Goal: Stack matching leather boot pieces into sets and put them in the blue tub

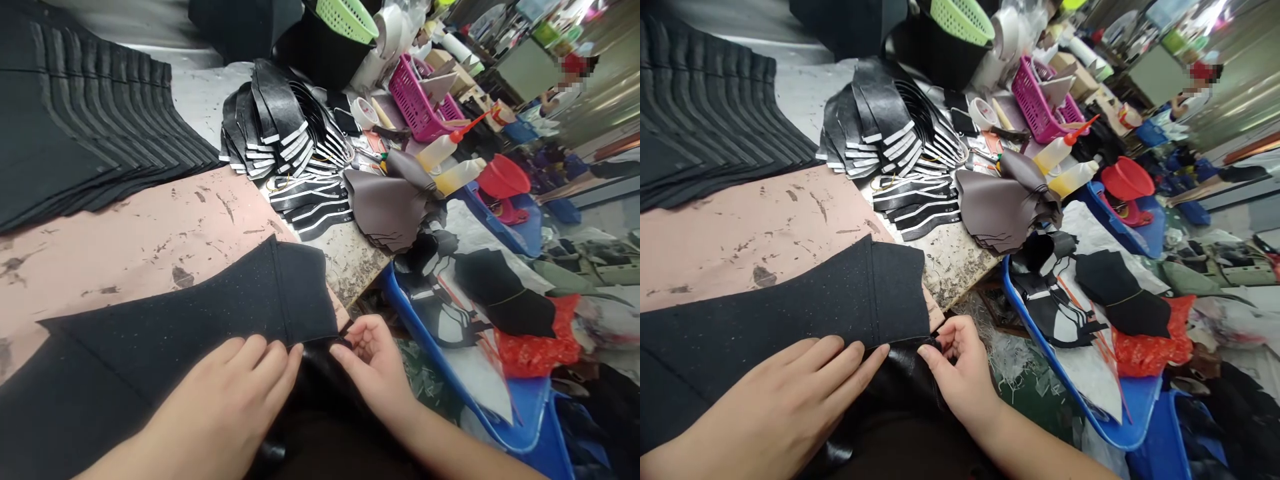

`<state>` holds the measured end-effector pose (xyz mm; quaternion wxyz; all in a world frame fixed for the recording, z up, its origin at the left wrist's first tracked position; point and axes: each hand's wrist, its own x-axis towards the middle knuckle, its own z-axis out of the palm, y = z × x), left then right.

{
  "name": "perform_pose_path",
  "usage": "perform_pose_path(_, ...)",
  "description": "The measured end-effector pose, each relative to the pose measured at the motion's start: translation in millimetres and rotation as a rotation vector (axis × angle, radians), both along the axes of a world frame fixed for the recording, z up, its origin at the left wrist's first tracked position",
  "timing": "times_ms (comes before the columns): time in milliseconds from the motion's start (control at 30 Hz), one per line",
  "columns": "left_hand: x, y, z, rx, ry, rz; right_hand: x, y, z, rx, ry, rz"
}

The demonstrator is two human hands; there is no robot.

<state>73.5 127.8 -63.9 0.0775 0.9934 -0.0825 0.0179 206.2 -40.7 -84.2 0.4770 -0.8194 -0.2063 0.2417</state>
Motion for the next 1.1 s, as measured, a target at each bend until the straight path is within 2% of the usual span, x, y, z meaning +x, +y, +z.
perform_pose_path(300, 0.0, -0.7, 2.3, 0.032, 0.011, -0.013, 9.2, 8.3, 5.6, -0.022, 0.185, -0.029)
perform_pose_path(467, -0.9, -1.3, -0.2, 0.049, 0.014, -0.012, 18.2, 13.2, 7.6, 0.006, 0.478, -0.094)
perform_pose_path(700, -0.1, -2.8, 0.7, 0.038, -0.033, 0.016, 20.5, 18.3, -0.2, 0.086, 0.824, -0.236)
perform_pose_path(900, 0.0, -1.0, -2.9, 0.032, -0.047, 0.016, 21.2, 22.6, -0.9, 0.105, 0.864, -0.281)
perform_pose_path(1100, 5.0, -1.4, -5.7, 0.024, -0.032, 0.011, 22.5, 17.5, -2.9, 0.072, 0.862, -0.202)
